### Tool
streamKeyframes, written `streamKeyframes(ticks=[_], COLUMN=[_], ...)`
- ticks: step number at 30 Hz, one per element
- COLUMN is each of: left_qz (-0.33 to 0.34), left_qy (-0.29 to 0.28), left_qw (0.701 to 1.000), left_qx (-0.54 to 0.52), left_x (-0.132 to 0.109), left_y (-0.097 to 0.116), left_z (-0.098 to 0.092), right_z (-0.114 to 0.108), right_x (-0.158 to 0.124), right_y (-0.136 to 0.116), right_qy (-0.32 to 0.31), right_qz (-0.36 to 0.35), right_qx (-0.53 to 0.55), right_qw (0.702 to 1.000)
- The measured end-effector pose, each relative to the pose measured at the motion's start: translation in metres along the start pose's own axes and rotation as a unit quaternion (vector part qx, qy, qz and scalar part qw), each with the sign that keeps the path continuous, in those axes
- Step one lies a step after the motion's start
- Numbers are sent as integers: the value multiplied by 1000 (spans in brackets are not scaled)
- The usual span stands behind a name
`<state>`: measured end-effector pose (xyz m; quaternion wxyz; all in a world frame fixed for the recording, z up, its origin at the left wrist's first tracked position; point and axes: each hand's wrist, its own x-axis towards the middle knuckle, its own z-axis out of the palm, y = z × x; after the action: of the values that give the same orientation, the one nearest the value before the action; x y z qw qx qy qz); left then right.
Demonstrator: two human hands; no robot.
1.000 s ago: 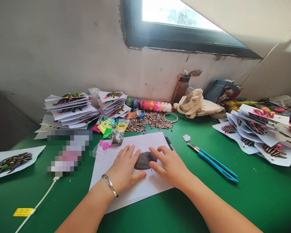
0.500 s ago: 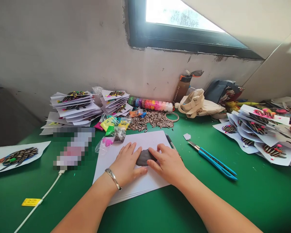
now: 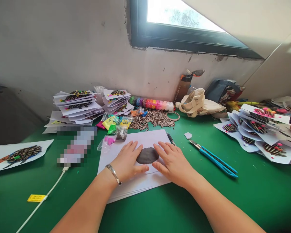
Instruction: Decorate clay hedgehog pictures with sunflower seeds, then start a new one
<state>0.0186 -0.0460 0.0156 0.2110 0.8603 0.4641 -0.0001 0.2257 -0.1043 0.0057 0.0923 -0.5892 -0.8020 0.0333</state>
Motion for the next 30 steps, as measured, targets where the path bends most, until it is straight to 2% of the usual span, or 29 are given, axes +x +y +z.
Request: streamKeyframes(ticks=[4, 8, 11, 16, 30], left_qz=[13, 5, 2, 3, -4], left_qy=[-29, -21, -24, -26, -33], left_qw=[999, 1000, 1000, 1000, 999], left_qx=[-17, -8, 8, 14, 25], left_x=[-2, -3, -2, -1, -1], left_y=[-5, -9, -9, -8, -7], left_z=[-7, -8, -7, -6, -6], right_z=[2, 12, 16, 15, 15], right_x=[-5, -7, -6, -4, -5], right_y=[-4, -7, -7, -7, -8], right_qy=[-18, -60, -68, -38, -53], right_qz=[-85, -137, -144, -126, -121], right_qx=[15, 28, 29, 21, 15], right_qw=[996, 988, 987, 991, 991])
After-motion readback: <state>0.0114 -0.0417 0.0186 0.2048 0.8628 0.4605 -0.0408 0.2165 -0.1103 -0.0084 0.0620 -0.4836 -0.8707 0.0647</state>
